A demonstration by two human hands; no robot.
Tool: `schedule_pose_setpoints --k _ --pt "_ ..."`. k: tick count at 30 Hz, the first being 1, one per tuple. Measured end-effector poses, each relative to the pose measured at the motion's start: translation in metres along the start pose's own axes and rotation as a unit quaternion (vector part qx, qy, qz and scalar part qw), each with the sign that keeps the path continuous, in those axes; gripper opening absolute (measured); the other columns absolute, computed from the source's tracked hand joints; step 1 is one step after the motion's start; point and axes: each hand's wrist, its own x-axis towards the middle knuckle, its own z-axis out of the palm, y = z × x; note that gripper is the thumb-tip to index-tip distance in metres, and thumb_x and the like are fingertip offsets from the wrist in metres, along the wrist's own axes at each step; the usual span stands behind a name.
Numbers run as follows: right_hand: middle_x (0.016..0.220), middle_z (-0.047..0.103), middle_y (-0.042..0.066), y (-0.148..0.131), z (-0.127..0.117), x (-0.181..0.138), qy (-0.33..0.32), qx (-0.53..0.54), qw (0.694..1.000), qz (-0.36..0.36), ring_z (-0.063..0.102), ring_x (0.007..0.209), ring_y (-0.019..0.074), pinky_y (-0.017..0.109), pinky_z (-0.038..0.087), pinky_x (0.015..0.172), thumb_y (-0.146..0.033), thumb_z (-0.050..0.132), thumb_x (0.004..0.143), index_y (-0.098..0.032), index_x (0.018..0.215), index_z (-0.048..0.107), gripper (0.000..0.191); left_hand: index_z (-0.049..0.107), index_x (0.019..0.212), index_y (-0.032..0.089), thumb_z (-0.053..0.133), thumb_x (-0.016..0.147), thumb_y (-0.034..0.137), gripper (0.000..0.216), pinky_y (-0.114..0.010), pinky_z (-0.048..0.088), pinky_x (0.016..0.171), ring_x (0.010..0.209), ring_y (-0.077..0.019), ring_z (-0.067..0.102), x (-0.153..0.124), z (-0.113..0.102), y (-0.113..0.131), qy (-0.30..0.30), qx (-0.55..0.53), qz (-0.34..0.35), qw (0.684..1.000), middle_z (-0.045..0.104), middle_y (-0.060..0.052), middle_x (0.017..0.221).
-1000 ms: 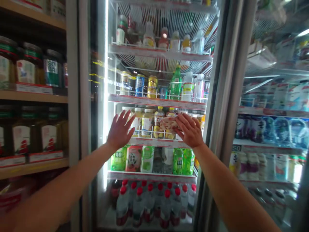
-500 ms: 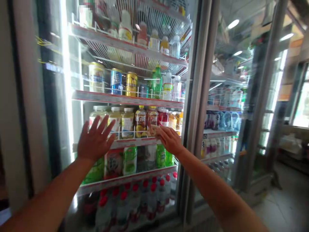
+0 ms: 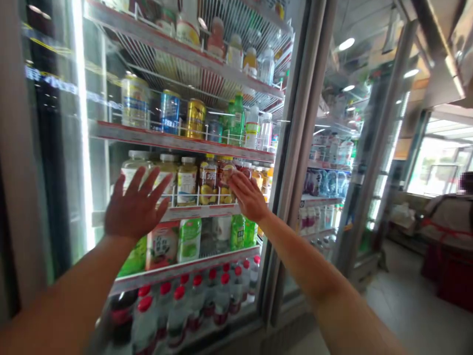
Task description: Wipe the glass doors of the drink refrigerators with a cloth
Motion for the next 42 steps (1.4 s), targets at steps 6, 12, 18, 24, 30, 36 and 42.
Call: schedule_pose_setpoints --k 6,12,18,24,30,36,42 --pt "0.157 0.042 0.009 -0.040 0.025 -0.030 0.048 0.022 0.996 0.078 0.022 0.153 0.0230 0.048 0.032 0.121 -0.017 0.043 0.099 -0.020 0.155 0.035 0.058 0.010 0.156 0.048 0.053 0.093 0.037 0.076 -0.060 0.015 0.124 0.152 -0.0283 0.021 0.000 0.001 0.000 0.002 -0.001 0.000 1.000 0.015 0.010 0.163" --pt "0.154 0.047 0.003 -0.031 0.019 -0.030 -0.033 0.019 0.999 -0.025 0.028 0.151 0.0170 0.040 0.027 0.124 -0.016 0.047 0.098 -0.026 0.150 0.044 0.054 0.009 0.154 0.053 0.051 0.093 0.038 0.075 -0.060 0.013 0.125 0.152 -0.0276 0.020 0.000 0.000 -0.001 -0.006 -0.020 -0.010 1.000 0.012 0.015 0.163" --pt "0.155 0.044 0.013 -0.043 0.029 -0.037 0.071 0.012 0.989 0.132 0.025 0.152 0.0246 0.047 0.031 0.121 -0.014 0.043 0.098 -0.016 0.149 0.047 0.051 0.009 0.154 0.052 0.050 0.095 0.037 0.074 -0.061 0.016 0.124 0.152 -0.0278 0.021 0.000 0.000 0.000 0.008 -0.009 -0.002 1.000 0.013 0.015 0.163" --pt "0.146 0.056 0.005 -0.069 0.040 -0.077 0.013 0.066 0.995 -0.073 0.038 0.146 0.0183 0.039 0.035 0.119 -0.014 0.046 0.096 -0.024 0.148 0.048 0.053 0.010 0.155 0.049 0.053 0.095 0.033 0.076 -0.059 0.014 0.125 0.152 -0.0296 0.022 0.000 -0.002 0.002 0.000 -0.010 0.001 1.000 0.013 0.012 0.164" --pt "0.153 0.047 0.011 -0.053 0.033 -0.034 0.123 0.066 0.983 0.121 0.031 0.150 0.0237 0.048 0.032 0.119 -0.014 0.041 0.099 -0.023 0.154 0.038 0.055 0.009 0.158 0.041 0.053 0.096 0.031 0.076 -0.060 0.015 0.123 0.152 -0.0318 0.020 -0.001 -0.002 0.001 -0.010 0.035 0.018 0.999 0.016 0.002 0.165" --pt "0.149 0.053 0.004 -0.089 0.046 -0.068 0.021 0.109 0.989 -0.097 0.029 0.150 0.0174 0.039 0.026 0.123 -0.011 0.042 0.098 -0.020 0.156 0.033 0.059 0.015 0.159 0.037 0.055 0.095 0.029 0.075 -0.056 0.011 0.125 0.152 -0.0320 0.020 -0.002 0.002 -0.002 0.006 0.029 0.024 0.999 0.024 -0.002 0.164" --pt "0.156 0.043 0.009 -0.059 0.035 -0.033 0.129 0.100 0.982 0.092 0.024 0.152 0.0211 0.046 0.028 0.121 -0.011 0.042 0.100 -0.023 0.157 0.029 0.060 0.015 0.159 0.036 0.052 0.098 0.031 0.072 -0.058 0.012 0.124 0.152 -0.0314 0.018 -0.002 0.001 -0.001 -0.004 0.036 0.021 0.999 0.020 -0.001 0.165"
